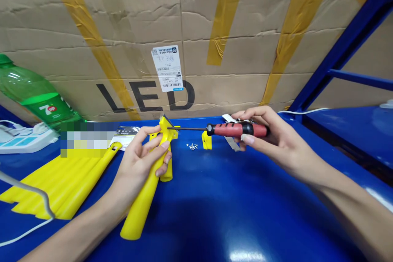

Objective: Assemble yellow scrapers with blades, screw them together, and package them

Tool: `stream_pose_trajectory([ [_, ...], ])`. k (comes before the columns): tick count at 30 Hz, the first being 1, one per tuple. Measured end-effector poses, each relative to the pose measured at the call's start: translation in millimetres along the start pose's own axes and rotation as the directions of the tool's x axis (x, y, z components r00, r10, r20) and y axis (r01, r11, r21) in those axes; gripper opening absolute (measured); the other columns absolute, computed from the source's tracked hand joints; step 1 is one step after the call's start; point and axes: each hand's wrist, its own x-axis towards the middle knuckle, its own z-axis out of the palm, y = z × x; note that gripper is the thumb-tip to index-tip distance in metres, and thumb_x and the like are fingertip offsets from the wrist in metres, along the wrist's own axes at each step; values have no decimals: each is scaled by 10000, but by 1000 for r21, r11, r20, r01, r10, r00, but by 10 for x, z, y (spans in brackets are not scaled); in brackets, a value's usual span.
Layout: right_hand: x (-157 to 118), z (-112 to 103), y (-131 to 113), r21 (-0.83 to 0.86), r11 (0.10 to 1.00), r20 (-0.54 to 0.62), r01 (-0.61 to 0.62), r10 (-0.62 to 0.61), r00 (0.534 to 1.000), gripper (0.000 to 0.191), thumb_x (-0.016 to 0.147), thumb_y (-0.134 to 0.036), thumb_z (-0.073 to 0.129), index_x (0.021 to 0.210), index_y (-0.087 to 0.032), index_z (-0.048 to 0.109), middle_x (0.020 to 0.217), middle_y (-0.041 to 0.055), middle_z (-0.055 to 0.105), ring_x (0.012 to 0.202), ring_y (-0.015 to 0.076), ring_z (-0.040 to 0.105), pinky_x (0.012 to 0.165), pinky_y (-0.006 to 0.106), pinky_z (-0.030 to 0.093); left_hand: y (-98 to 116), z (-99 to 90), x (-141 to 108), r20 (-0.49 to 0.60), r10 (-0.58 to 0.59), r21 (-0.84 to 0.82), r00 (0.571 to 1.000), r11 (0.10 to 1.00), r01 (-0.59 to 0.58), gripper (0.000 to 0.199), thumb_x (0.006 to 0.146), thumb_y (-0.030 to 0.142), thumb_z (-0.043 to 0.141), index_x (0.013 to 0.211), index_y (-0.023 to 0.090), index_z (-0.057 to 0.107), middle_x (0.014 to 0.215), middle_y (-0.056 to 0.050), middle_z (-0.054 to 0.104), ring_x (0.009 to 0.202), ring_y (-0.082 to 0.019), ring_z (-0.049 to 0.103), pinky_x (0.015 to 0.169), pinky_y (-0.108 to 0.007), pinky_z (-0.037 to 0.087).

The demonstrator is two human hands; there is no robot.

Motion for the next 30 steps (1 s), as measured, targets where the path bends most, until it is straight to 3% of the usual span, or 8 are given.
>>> stream_pose_trajectory([
  [5,7,55,15,0,995,-148,-97,96,984,356,1013,-570,484,983,-223,559,546,-66,535,331,69,411,333,209,316,-6,21,-1,5,-10,14,1000,1000,10,315,843,228,749,1037,258,503,637,53,622,443,-53,482,438,-132,358],
  [7,0,38,14,8,994,-123,-107,107,987,357,1015,-566,482,1006,-221,572,631,-39,592,385,77,486,369,211,390,-11,31,-1,-5,-10,15,1000,1000,10,311,841,227,746,1031,255,502,631,55,620,434,-51,473,436,-134,367],
  [11,-19,-23,-18,31,1000,-25,4,-3,1000,329,914,-428,715,1154,-257,568,976,28,693,761,164,702,699,305,594,-24,22,1,-10,-6,16,1000,1000,6,314,842,220,741,1036,258,496,635,50,622,462,-60,489,441,-130,369],
  [15,-10,5,-27,-53,999,-116,-12,6,993,246,983,-479,598,1039,-240,573,618,-45,583,462,109,551,465,239,463,-34,31,-5,-3,-49,5,999,999,49,337,825,224,756,1039,253,498,664,46,634,451,-54,487,430,-128,361],
  [17,-2,23,-15,-95,993,-161,-72,56,985,309,1005,-532,525,989,-228,582,584,-55,540,366,79,447,367,224,354,-29,44,-5,-7,-60,6,998,998,60,358,808,229,773,1036,248,497,670,45,635,455,-59,495,422,-129,360],
  [21,-10,-16,-14,-108,994,-57,-13,7,998,267,977,-468,609,1099,-230,606,818,9,670,600,128,652,570,258,542,-13,45,13,-14,-49,30,999,998,49,377,802,243,780,1035,253,484,666,43,643,460,-69,506,417,-132,369],
  [24,-39,-49,-40,-145,987,10,71,-70,997,261,925,-344,703,1156,-241,638,973,41,718,772,157,704,711,276,577,-16,31,19,-8,-47,27,999,999,48,348,822,239,762,1035,259,487,648,44,642,441,-54,488,428,-125,365],
  [30,-51,35,-78,-28,1000,-108,-13,10,994,292,952,-411,653,1097,-158,674,532,-16,639,413,131,602,436,237,505,-28,21,0,-19,-21,3,1000,1000,22,324,824,224,767,1030,264,520,630,45,627,433,-47,482,430,-120,351],
])
